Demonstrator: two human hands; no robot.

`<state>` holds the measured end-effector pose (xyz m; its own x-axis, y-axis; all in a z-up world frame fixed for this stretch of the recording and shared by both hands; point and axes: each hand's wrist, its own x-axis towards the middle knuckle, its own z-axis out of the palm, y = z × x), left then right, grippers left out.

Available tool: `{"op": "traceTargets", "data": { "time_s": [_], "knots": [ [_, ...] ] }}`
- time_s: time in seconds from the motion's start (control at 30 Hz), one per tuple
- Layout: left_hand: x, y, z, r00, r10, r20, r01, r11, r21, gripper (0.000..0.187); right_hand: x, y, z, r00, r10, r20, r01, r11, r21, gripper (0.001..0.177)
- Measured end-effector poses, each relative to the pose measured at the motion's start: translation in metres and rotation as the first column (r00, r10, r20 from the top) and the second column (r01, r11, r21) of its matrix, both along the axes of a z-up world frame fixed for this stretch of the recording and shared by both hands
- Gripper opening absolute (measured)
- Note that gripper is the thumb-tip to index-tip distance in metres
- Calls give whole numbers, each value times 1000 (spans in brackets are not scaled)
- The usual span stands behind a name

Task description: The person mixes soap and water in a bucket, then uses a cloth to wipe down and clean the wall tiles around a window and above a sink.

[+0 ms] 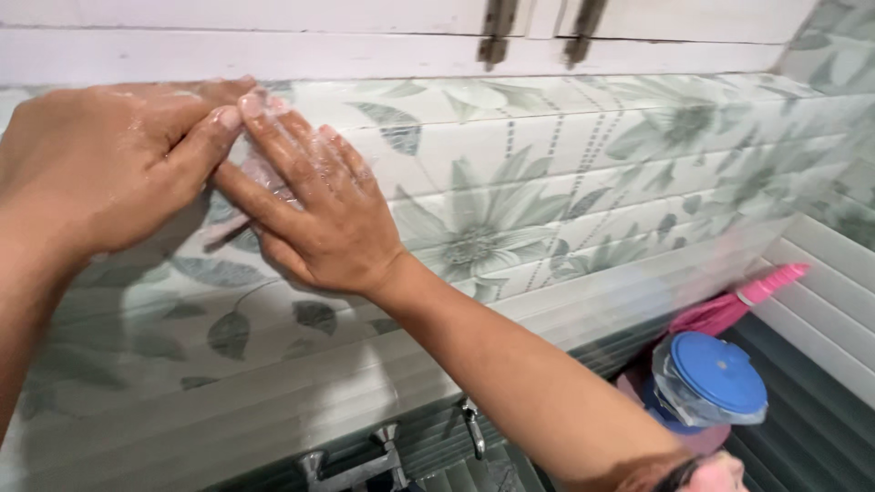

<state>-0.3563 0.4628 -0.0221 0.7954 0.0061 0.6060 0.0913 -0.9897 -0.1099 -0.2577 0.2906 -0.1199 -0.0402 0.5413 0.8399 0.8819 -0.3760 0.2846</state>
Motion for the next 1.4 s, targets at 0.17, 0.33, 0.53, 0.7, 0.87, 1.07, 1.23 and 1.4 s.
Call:
{"op": "traceTargets", "data": {
  "time_s": [0.17, 0.33, 0.53, 0.7, 0.87, 1.07, 1.23, 1.4],
  "knots": [
    [-11, 3, -7, 979, -108, 170, 92, 990, 103, 36, -4, 9, -9, 998, 61, -33, -59, 997, 54, 55],
    [-18, 2, -15, 932, -201, 303, 119, 956, 270, 29, -2, 8, -20, 993, 110, -34, -108, 992, 63, 51],
    [-53, 39, -28, 884, -289, 367, 195, 942, 274, 52, 12, 0, -57, 997, 25, -79, -60, 876, -479, 68],
    [-68, 60, -33, 900, -260, 351, 201, 960, 196, 60, 8, -10, -33, 997, 30, 74, -7, 957, -291, 69],
    [-69, 60, -39, 873, -307, 379, 272, 951, 146, 53, -32, 51, -30, 998, -5, 70, 11, 997, -81, 68],
    [-73, 74, -40, 955, -234, 182, 220, 971, 97, 74, -28, 39, -59, 986, 162, 27, -133, 887, -442, 65],
    [-97, 92, -66, 961, -156, 230, 18, 860, 509, 82, -27, 49, -49, 957, 289, 26, -209, 749, -629, 66],
    [-127, 119, -111, 998, 40, -50, -11, 875, 484, 98, -50, 113, -17, 986, 149, 69, -84, 819, -568, 67]
  ]
}}
